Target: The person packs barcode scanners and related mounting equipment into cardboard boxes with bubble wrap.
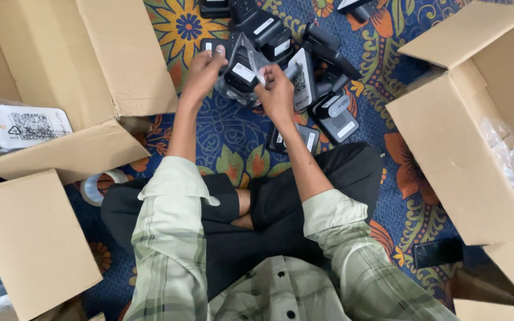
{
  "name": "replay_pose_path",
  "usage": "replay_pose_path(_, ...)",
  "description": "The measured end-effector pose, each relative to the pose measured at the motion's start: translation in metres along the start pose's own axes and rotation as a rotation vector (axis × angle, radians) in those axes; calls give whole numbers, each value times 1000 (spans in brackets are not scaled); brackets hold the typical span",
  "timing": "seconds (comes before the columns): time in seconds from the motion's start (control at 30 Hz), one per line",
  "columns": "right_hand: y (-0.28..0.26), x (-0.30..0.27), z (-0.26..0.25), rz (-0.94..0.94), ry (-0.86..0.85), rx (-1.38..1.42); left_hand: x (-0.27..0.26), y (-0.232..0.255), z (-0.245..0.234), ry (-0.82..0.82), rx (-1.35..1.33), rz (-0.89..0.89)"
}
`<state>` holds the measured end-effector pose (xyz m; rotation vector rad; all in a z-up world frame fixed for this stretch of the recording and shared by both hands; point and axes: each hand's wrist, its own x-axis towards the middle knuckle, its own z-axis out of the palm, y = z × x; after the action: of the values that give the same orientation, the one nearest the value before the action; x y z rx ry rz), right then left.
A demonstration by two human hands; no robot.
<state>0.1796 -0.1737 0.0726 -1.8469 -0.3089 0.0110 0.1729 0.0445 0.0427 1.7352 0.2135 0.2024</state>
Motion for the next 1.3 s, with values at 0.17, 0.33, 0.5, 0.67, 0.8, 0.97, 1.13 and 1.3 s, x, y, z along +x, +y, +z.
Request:
replay_pose_path(0.17,24,0,0,-153,-56,30,11,-7,18,-109,17,-121)
replay_pose_path(0.33,-25,-9,-10,10,-49,-69,3,2,4,-39,267,-105)
replay_pose_path(0.5,-43,-12,-7,-44,120,204,-42,64,-23,1,606,-86)
replay_pose_path(0.67,-35,-10,-22,-74,-104,-81,-65,73,-40,-332,569,-356)
replay_pose_path(0.8,-41,-5,-31,-145,-140,12,-86,76,-64,-308,709,-305)
replay_pose_path(0.97,4,-9,11,-23,-445,198,-106,39,-56,-271,682,-186)
replay_pose_path(1.13,-10,-31,46,-120,-500,-92,-132,19,-61,21,384,-201)
replay_pose_path(1.3,56,-23,63,224,-469,115,-135,4,-59,323,-85,-101)
